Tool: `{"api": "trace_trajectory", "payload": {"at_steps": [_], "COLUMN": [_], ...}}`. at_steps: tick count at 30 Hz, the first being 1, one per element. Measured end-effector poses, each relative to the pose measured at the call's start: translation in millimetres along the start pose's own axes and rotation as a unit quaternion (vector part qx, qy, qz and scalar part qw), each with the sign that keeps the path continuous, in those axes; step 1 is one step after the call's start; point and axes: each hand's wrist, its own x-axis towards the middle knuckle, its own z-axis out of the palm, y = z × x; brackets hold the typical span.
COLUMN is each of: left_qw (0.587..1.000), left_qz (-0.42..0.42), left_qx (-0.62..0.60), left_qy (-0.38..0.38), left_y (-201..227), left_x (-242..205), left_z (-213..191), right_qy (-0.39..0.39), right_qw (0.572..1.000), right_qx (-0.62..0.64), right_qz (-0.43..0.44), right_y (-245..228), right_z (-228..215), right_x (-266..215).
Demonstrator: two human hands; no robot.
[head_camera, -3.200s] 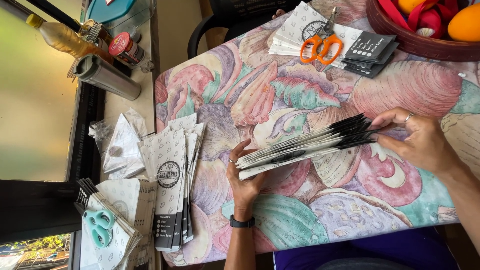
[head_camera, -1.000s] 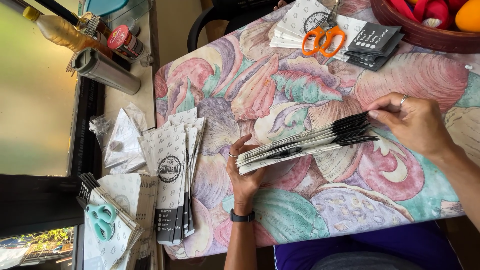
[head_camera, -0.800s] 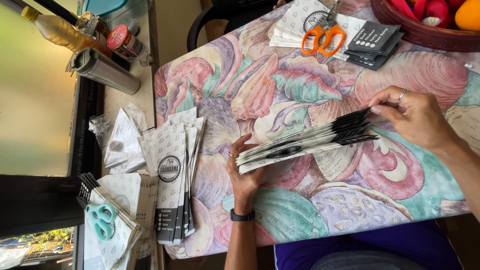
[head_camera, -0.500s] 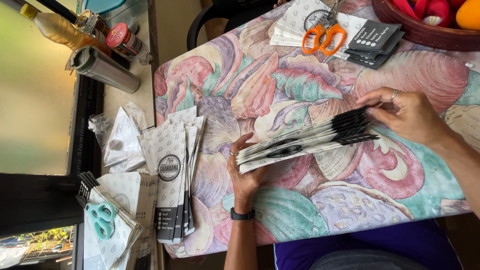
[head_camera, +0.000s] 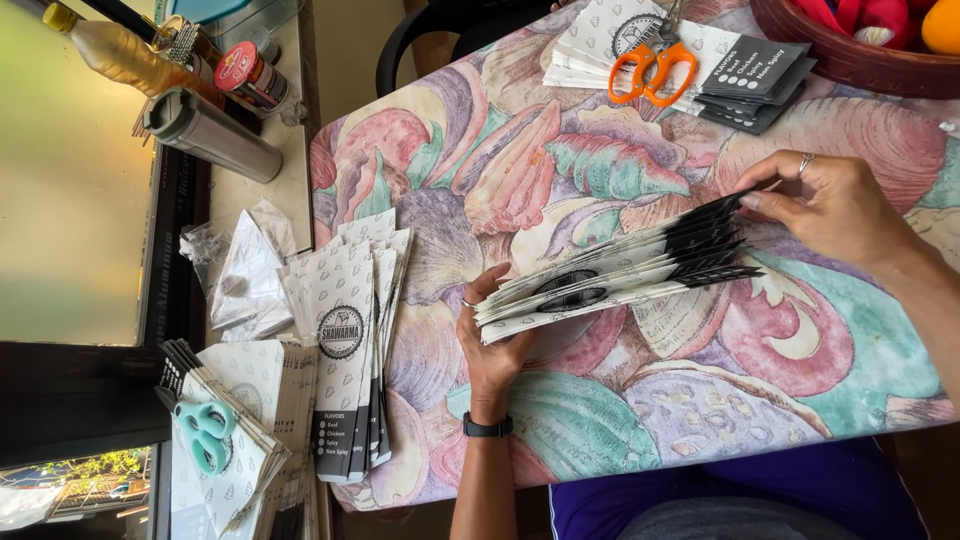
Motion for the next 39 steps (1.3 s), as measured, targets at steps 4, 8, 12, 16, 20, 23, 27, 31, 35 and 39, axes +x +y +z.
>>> {"api": "trace_trajectory", "payload": {"at_steps": [4,8,12,16,20,23,27,31,35,39], "left_qw": [1.000,1.000,0.999,1.000,1.000,1.000,1.000,0.999,0.999,0.994], "left_qz": [0.001,0.009,-0.009,-0.007,-0.010,-0.007,-0.014,-0.009,-0.028,-0.058], "left_qx": [0.017,-0.019,-0.034,-0.003,-0.015,-0.021,-0.026,-0.034,-0.033,-0.091], "left_qy": [-0.003,0.002,0.009,0.019,0.012,0.011,0.008,0.011,0.014,0.006], "left_y": [0,6,10,6,7,3,4,5,3,16], "left_x": [0,1,2,1,2,1,1,1,-1,-7], "left_z": [-1,1,2,2,2,2,2,3,4,2], "right_qy": [-0.017,-0.038,-0.037,-0.033,-0.068,-0.089,-0.137,-0.224,-0.154,-0.087], "right_qw": [0.998,0.996,0.996,0.998,0.995,0.993,0.985,0.965,0.985,0.996], "right_qx": [-0.005,0.014,0.020,0.008,-0.001,0.007,0.097,0.131,0.030,-0.004], "right_qz": [-0.055,-0.076,-0.078,-0.052,-0.070,-0.083,0.044,-0.029,-0.067,-0.015], "right_y": [6,-10,0,3,-10,-10,-13,-21,3,1], "right_z": [6,9,7,7,6,6,-3,-11,7,15], "right_x": [3,2,2,2,1,-1,-10,-12,-19,-29]}}
